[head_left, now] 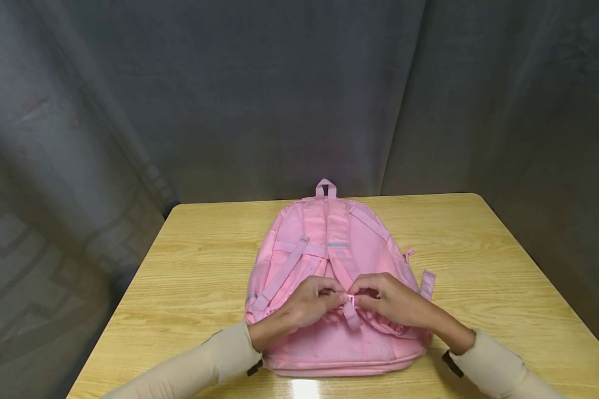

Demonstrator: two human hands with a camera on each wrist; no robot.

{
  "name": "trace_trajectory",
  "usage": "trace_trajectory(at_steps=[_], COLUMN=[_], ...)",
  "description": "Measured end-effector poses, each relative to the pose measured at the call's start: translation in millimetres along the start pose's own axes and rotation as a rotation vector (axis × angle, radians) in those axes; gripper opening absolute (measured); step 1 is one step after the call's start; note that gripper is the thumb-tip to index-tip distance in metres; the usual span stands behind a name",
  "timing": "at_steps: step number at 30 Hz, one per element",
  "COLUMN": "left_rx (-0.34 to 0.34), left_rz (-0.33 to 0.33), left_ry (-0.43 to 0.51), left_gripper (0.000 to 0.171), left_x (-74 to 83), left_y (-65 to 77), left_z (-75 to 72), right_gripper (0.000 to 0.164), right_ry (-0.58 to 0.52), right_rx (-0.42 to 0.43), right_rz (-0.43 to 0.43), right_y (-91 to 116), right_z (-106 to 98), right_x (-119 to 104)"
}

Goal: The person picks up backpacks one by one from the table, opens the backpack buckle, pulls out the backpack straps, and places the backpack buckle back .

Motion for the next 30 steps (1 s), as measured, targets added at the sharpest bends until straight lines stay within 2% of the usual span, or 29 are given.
trace_trajectory(at_steps=[8,16,30], left_rx=[-0.025,-0.032,-0.031], left_rz=[-0.01,-0.019,-0.028], left_ry=[0.043,0.068,0.062], left_gripper=[0.012,0.012,0.013], left_x=[-4.4,-5.4,-4.0], left_y=[-1.1,0.2,2.5], left_z=[2.1,2.8,2.6], right_gripper=[0.012,0.01,0.01], right_ry=[-0.001,0.042,0.075], right_rx=[-0.014,0.003,0.018], right_rz=[0.023,0.0,-0.019], right_y=[1,1,5], right_z=[-3,-7,-14], right_x=[1,0,-1])
Point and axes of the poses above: each hand's wrist, its own y-axis away from the middle knuckle, its own z-axis out of the palm, x = y × z, the point moved 10 cm from there along -y, towards the middle knuckle, and after that the axes turned 1 degree about -z, right-handed, at the moved point
